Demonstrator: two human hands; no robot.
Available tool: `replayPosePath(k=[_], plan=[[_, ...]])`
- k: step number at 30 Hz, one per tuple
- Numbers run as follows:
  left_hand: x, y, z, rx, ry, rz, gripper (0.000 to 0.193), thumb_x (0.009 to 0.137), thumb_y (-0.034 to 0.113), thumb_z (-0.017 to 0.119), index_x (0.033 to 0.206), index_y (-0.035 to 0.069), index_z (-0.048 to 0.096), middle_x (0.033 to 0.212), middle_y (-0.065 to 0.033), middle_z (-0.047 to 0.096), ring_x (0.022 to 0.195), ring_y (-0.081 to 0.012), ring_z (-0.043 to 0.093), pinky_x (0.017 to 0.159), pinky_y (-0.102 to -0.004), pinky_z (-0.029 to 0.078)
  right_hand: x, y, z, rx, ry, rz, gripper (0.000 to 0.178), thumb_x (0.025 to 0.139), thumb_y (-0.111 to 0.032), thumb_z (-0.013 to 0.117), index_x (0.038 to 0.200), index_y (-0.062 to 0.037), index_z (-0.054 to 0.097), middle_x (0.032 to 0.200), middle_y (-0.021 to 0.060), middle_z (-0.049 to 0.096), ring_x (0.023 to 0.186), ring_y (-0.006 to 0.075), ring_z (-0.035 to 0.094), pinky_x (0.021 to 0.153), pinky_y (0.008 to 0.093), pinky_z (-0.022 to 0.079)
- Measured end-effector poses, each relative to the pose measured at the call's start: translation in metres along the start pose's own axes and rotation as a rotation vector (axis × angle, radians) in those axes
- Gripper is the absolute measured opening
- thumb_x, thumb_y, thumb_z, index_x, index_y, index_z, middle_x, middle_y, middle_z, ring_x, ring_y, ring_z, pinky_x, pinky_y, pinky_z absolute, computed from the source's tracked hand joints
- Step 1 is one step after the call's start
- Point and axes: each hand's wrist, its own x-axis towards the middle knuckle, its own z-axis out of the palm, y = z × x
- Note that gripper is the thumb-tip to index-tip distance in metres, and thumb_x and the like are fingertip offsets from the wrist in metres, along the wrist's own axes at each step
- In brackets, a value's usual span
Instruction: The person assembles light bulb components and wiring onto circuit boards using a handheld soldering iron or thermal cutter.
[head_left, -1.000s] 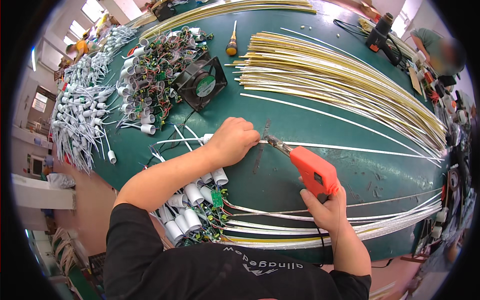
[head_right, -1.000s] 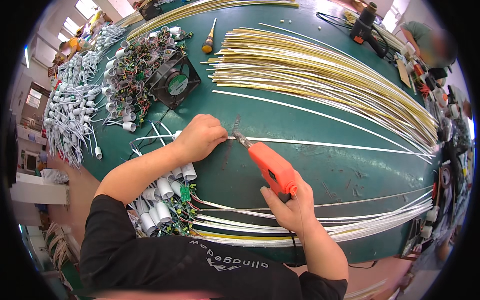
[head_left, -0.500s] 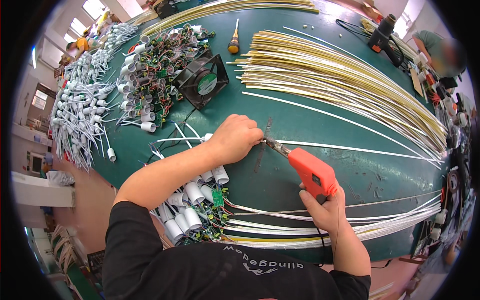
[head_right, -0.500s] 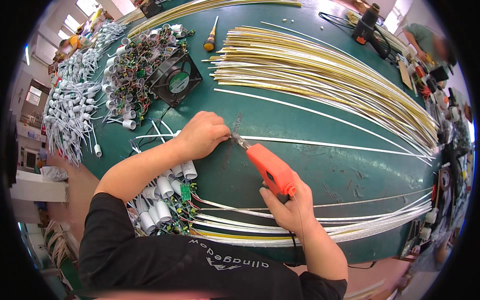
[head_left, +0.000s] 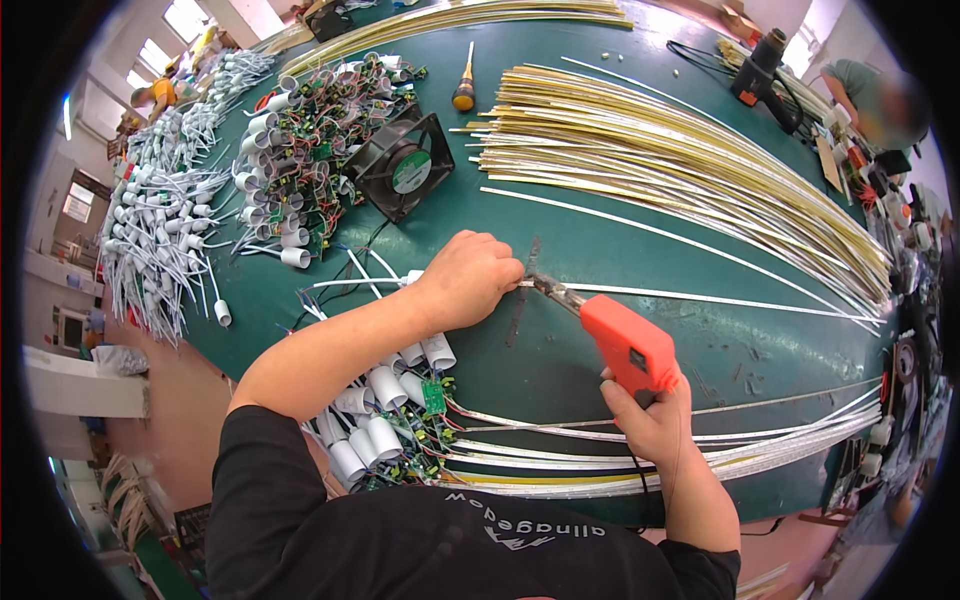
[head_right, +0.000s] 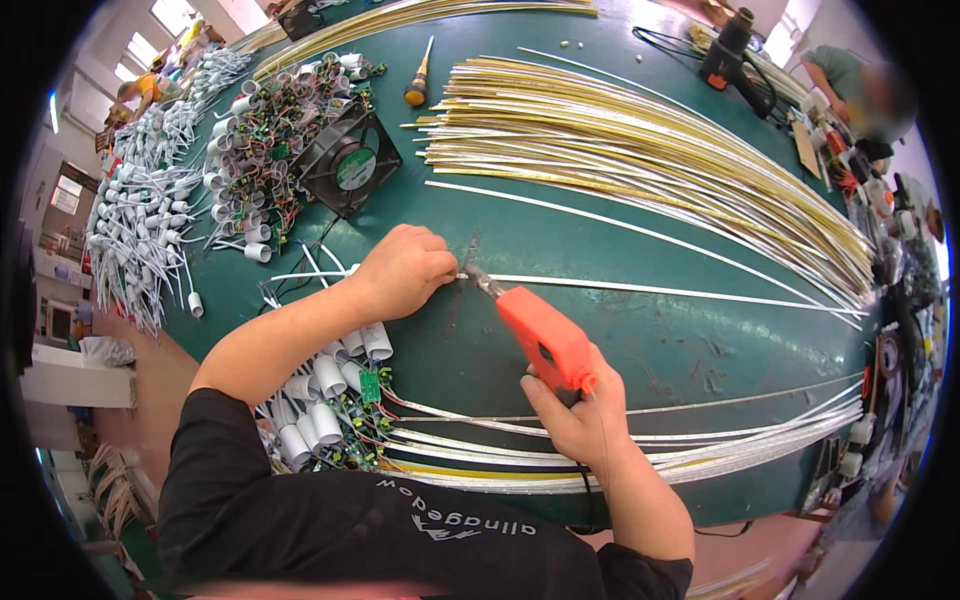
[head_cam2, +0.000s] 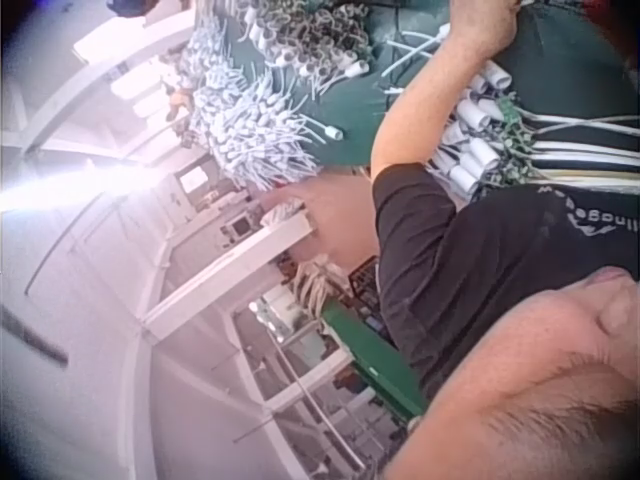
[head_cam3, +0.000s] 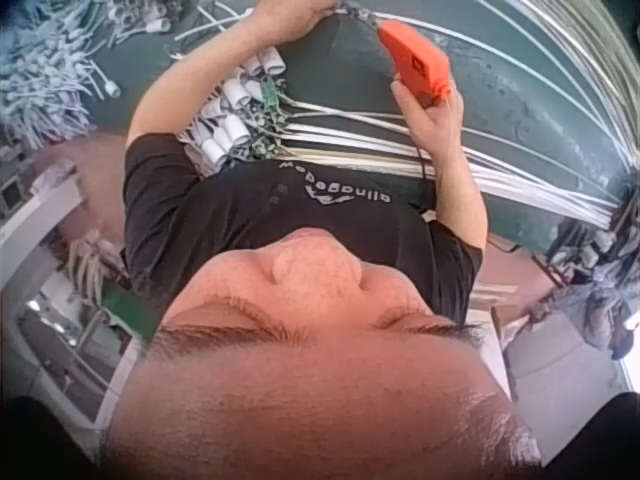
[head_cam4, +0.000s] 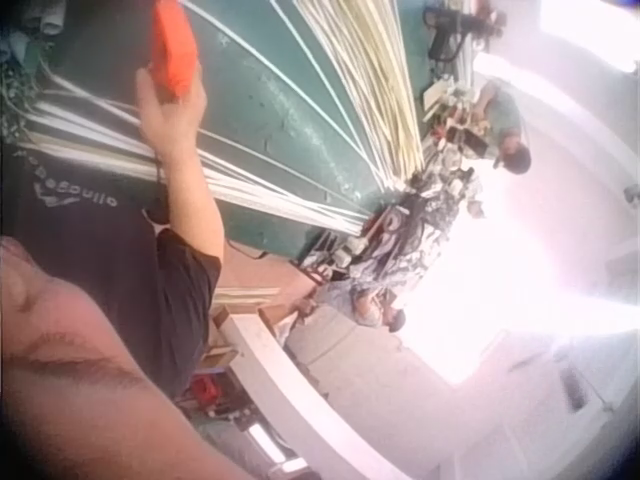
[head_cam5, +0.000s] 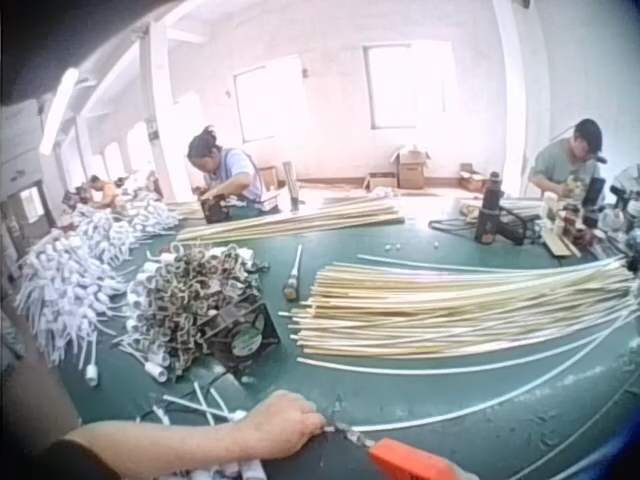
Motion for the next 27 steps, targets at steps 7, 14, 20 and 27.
replayPosePath(k=[7, 14, 20, 27], plan=[[0.0, 0.001, -0.004, 0.011, -0.057, -0.011, 0.003, 0.077, 0.011, 0.066, 0.079, 0.009, 0.066, 0.077, -0.0053, 0.062, 0.081, -0.0283, 0.059, 0.075, -0.0401, 0.044, 0.001, -0.003, -0.005, 0.0, 0.034, -0.031, 0.041, 0.078, -0.011, 0.071, 0.117, -0.004, 0.059, 0.105, 0.0114, 0.066, 0.091, 0.0249, 0.065, 0.081, 0.0321, 0.049], [0.003, 0.003, -0.004, 0.011, -0.064, -0.01, 0.003, 0.077, 0.011, 0.066, 0.078, 0.009, 0.066, 0.076, -0.0059, 0.062, 0.08, -0.029, 0.058, 0.074, -0.0404, 0.044, 0.0, -0.003, -0.006, 0.055, 0.068, -0.044, 0.041, 0.078, -0.012, 0.071, 0.116, -0.0047, 0.06, 0.105, 0.011, 0.065, 0.091, 0.0258, 0.064, 0.081, 0.033, 0.048], [0.002, 0.002, -0.004, -0.003, -0.057, -0.012, 0.004, 0.078, 0.012, 0.064, 0.075, 0.01, 0.066, 0.073, -0.006, 0.061, 0.08, -0.0286, 0.059, 0.074, -0.0413, 0.044, -0.001, -0.006, -0.01, 0.053, 0.111, -0.056, 0.04, 0.078, -0.012, 0.071, 0.116, -0.004, 0.06, 0.099, 0.0099, 0.065, 0.083, 0.0208, 0.062, 0.077, 0.0308, 0.048], [0.002, 0.003, -0.006, -0.005, -0.072, -0.02, 0.003, 0.077, 0.011, 0.064, 0.076, 0.01, 0.066, 0.074, -0.0056, 0.06, 0.08, -0.0284, 0.059, 0.076, -0.0409, 0.044, -0.013, -0.012, -0.025, 0.171, 0.216, -0.068, 0.038, 0.078, -0.006, 0.069, 0.114, 0.0015, 0.059, 0.09, 0.0047, 0.064, 0.077, 0.0114, 0.057, 0.072, 0.0275, 0.047]])
